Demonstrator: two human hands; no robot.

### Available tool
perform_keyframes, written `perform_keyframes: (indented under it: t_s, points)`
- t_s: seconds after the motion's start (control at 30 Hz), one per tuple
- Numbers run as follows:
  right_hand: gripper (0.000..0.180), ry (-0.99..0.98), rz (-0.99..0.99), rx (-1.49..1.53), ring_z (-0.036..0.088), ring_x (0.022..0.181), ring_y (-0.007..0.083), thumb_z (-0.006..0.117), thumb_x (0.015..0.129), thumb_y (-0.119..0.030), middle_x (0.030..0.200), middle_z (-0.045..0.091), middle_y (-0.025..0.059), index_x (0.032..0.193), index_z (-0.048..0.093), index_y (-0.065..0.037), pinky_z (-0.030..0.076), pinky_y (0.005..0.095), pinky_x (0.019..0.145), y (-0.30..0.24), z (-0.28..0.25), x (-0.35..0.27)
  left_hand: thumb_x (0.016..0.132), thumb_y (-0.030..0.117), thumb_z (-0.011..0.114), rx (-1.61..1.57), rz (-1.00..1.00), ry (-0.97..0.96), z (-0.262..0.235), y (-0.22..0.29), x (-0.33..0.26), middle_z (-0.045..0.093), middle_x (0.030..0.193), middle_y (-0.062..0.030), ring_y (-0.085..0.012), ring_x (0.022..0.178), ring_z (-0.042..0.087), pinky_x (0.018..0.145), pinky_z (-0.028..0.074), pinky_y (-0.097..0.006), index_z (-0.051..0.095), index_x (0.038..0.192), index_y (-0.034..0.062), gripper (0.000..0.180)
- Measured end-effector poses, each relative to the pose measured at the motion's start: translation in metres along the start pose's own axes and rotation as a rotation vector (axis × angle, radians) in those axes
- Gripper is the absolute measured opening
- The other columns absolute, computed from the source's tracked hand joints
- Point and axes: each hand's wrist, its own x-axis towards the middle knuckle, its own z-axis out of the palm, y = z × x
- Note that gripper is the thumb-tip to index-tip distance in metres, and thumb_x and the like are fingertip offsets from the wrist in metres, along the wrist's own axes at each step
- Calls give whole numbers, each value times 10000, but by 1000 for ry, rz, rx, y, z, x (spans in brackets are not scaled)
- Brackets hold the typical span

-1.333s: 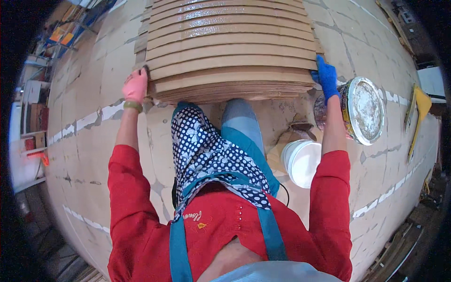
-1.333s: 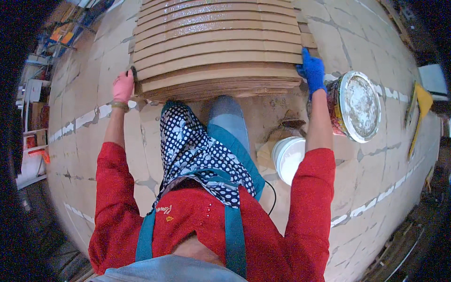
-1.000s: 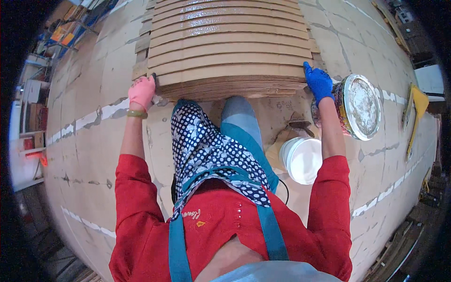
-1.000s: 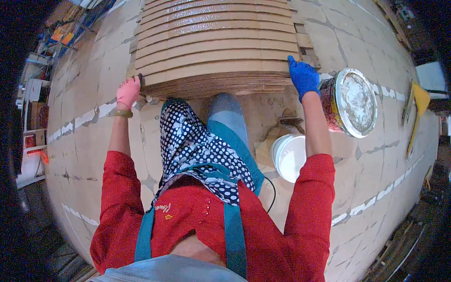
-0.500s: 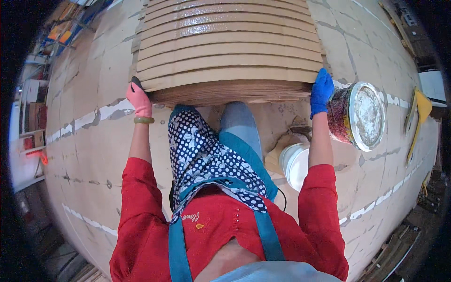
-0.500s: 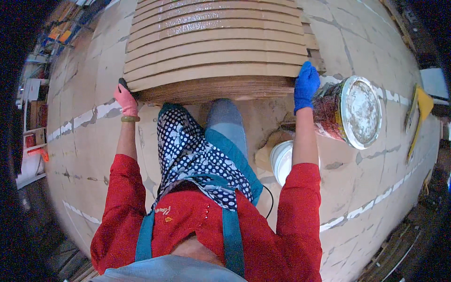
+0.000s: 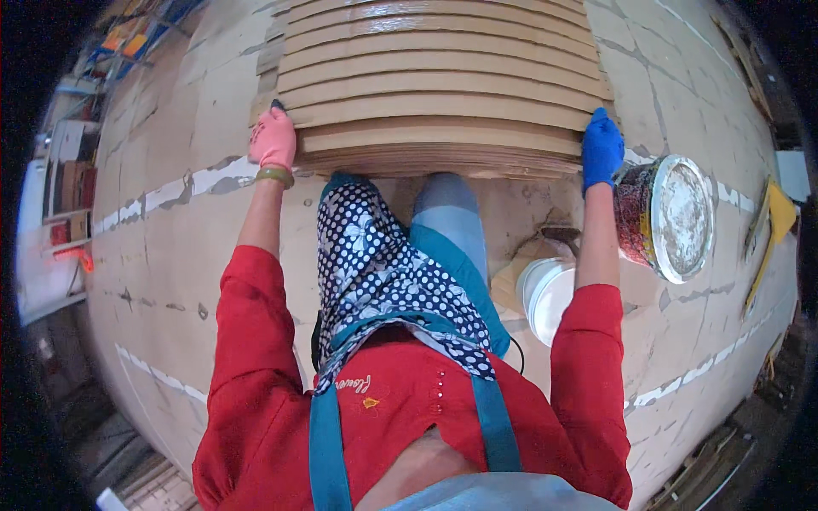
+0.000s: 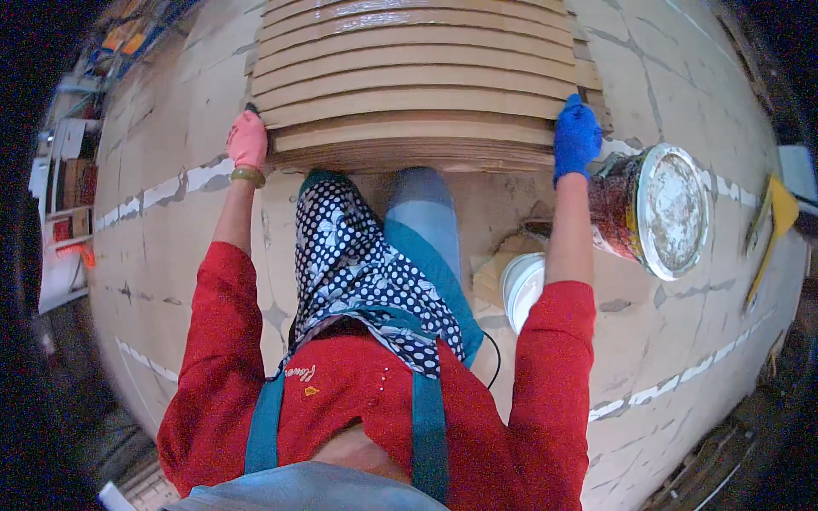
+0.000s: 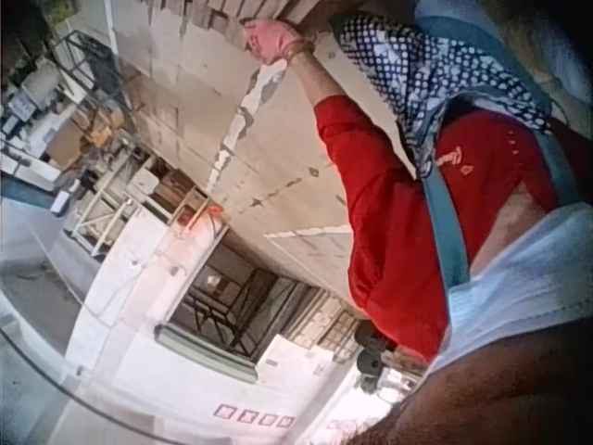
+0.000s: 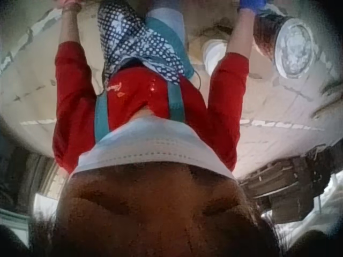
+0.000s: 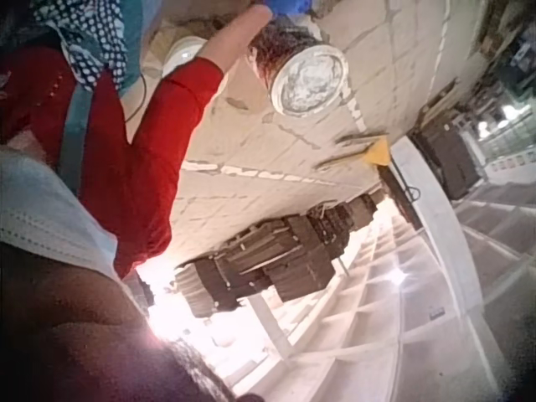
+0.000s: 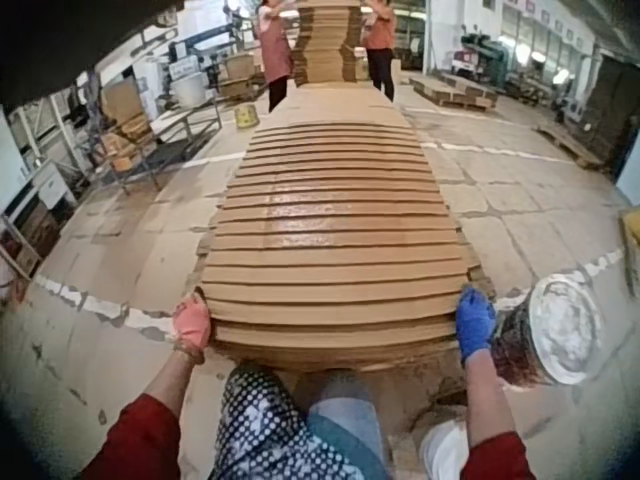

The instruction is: Applying glue to curved wooden or cardboard slats using a brush in a factory setting.

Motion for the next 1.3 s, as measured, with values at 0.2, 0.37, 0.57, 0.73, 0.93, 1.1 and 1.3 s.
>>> perform_keyframes:
  t_s: [0.2,0.37,0.57,0.73,0.93,1.1,1.3]
  points:
    - [300,-263,-210,80,572,595,340,478,854,-330,669,578,191,904,602,-61,443,441,534,55,-7,38,875,338,338,-151,229,-232,-42,14,26,591,945,-230,-381,841,581,737,456,-462,580,929,0,419]
    - [337,-37,-424,-232,578,575,311,497,851,-279,658,576,186,1073,545,-29,445,408,499,18,17,49,865,326,374,-143,607,-264,-27,28,32,589,937,-249,-389,784,596,691,482,-434,572,940,2,387]
    - [438,12,-233,-87,578,610,350,474,850,-393,701,588,223,893,607,22,434,461,521,-25,23,24,829,390,428,-359,-60,-150,-11,39,19,592,922,-266,-402,839,584,757,451,-465,568,969,-47,480]
    - [517,-94,75,-12,584,693,376,443,845,-466,750,598,232,804,625,16,439,479,587,-12,19,34,820,420,433,-316,-80,-26,0,61,2,576,973,-285,-397,921,562,807,421,-463,555,997,-103,566]
    - [532,-128,157,85,588,790,384,453,834,-483,827,598,248,885,619,20,448,460,680,-41,10,21,831,396,423,-612,-133,-142,31,20,41,574,988,-278,-384,928,559,796,422,-431,560,993,-89,530]
    - [550,50,83,217,576,841,396,467,824,-487,892,590,262,938,600,34,445,454,725,-33,15,16,827,331,449,-845,-234,-102,46,30,30,587,936,-257,-373,893,563,783,424,-418,563,943,-57,421]
    - [550,-51,203,140,567,873,400,479,819,-475,917,586,265,963,587,45,445,447,747,-34,13,24,798,218,481,-852,-202,161,22,48,-4,594,898,-240,-364,853,570,753,432,-406,560,922,-30,288]
